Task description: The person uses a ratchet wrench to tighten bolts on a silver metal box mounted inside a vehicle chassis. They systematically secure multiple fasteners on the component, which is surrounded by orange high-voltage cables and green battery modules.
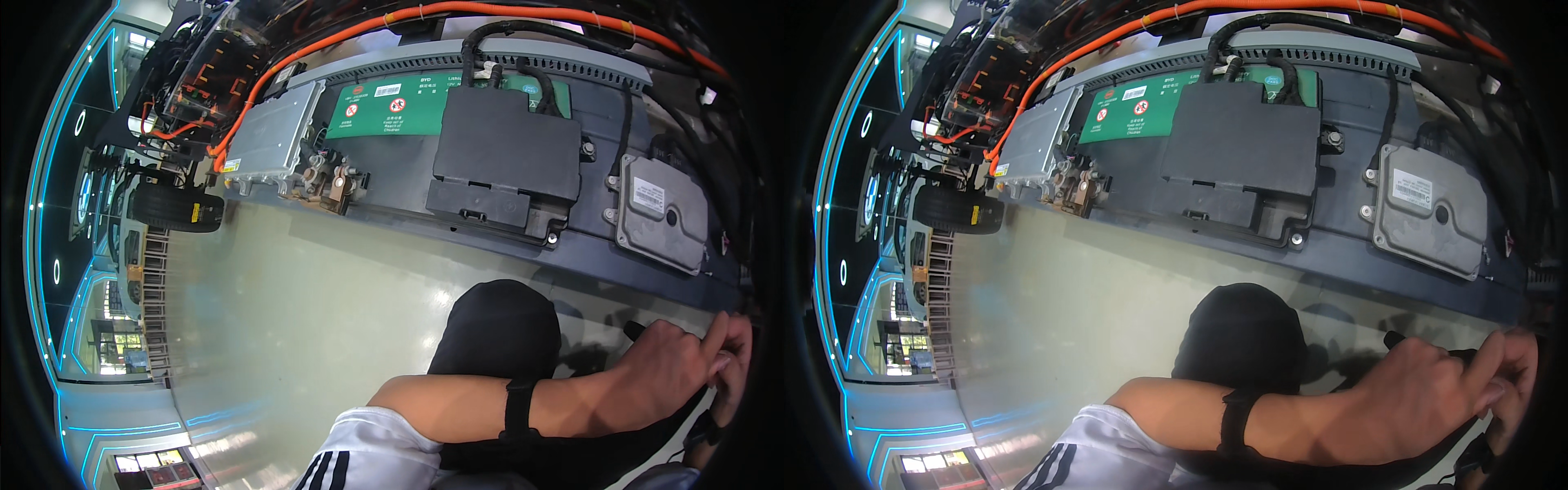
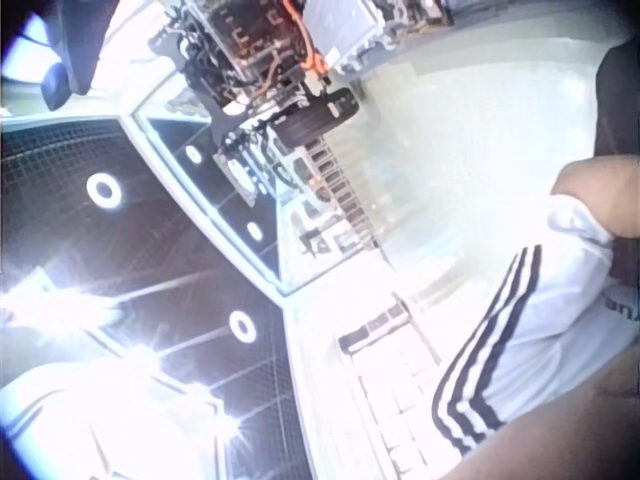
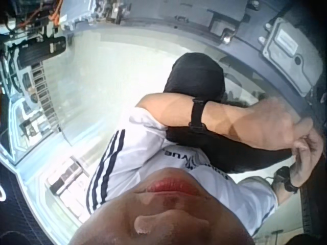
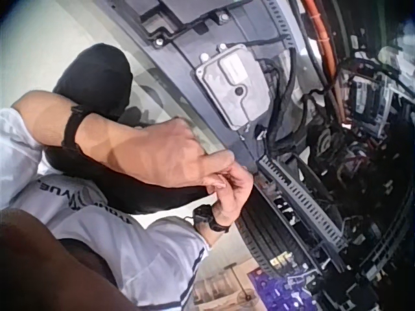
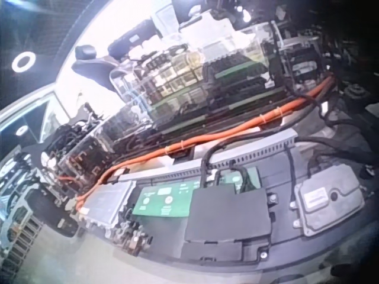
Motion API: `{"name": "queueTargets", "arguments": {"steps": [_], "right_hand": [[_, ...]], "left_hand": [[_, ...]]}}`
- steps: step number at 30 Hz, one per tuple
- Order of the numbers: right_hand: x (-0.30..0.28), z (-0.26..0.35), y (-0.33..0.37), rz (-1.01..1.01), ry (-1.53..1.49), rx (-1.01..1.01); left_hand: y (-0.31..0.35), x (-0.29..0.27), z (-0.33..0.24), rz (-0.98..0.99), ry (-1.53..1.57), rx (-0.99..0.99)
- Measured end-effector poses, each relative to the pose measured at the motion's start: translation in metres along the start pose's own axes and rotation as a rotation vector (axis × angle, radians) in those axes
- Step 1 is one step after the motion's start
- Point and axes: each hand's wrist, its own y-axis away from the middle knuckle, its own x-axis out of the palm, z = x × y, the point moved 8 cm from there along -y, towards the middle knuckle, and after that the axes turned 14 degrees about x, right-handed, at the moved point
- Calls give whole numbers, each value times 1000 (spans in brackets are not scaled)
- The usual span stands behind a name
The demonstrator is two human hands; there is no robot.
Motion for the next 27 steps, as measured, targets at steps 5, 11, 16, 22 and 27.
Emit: {"name": "queueTargets", "arguments": {"steps": [5, 11, 16, 22, 27], "right_hand": [[35, 31, -8, 207, -381, -31], [16, 39, -1, 11, -148, -104], [33, 78, -11, 9, -60, -217], [51, 79, -16, -33, -444, -93], [54, 61, -23, -35, -803, -88]], "left_hand": [[-3, -3, -5, 133, 28, 16], [-13, -6, -6, 196, -66, 91], [-28, -20, 22, -82, 66, -241], [-54, -30, 46, -231, 354, -248], [-45, -34, 54, -325, 331, -216]]}}
